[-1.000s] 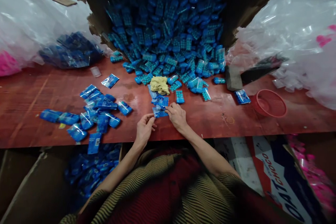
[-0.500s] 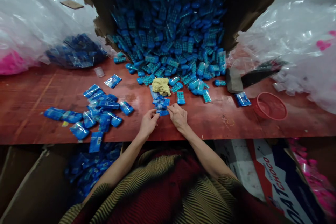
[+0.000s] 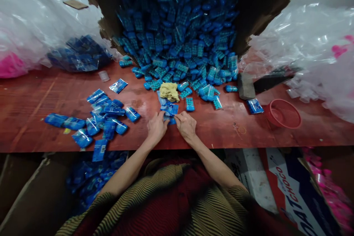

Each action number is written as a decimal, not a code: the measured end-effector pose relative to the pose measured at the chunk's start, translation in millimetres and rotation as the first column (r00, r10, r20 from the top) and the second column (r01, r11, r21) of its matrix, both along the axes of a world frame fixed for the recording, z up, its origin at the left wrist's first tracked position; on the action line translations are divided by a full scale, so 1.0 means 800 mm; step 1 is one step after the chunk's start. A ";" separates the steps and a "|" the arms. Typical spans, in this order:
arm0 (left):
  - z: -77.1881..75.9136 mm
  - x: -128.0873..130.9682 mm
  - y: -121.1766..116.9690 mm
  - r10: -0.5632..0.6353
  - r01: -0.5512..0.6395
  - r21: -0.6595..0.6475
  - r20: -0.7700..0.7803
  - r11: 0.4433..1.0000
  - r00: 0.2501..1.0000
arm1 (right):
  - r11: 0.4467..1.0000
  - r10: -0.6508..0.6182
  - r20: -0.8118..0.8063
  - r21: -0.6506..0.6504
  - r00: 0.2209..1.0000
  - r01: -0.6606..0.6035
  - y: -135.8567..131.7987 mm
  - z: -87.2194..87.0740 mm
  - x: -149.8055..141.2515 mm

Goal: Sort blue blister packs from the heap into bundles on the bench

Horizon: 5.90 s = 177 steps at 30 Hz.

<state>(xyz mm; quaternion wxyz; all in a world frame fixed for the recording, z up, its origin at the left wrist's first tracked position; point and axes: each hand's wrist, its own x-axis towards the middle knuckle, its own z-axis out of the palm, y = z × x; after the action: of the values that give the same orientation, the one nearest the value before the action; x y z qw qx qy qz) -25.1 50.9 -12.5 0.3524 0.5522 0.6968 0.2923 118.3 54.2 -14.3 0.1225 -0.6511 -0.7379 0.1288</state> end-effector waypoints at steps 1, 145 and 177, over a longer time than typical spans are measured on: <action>0.003 0.002 -0.001 -0.029 0.028 -0.006 -0.143 1.000 0.989 | 1.000 0.006 0.023 -0.004 1.000 -0.006 0.000 0.000 0.000; 0.019 0.015 -0.048 0.441 -0.105 -0.431 0.846 0.896 0.300 | 0.964 0.199 -0.825 0.067 0.530 -0.258 -0.030 0.050 0.069; 0.029 0.008 -0.027 0.460 -0.006 -0.478 0.840 0.878 0.287 | 0.941 0.223 -0.850 0.060 0.478 -0.333 -0.047 0.025 0.030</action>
<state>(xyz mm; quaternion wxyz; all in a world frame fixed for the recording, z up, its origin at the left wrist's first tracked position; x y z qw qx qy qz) -18.6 29.0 10.7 0.7413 0.0872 0.4785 0.4626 142.3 16.8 6.1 0.4050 -0.3834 -0.6717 0.4877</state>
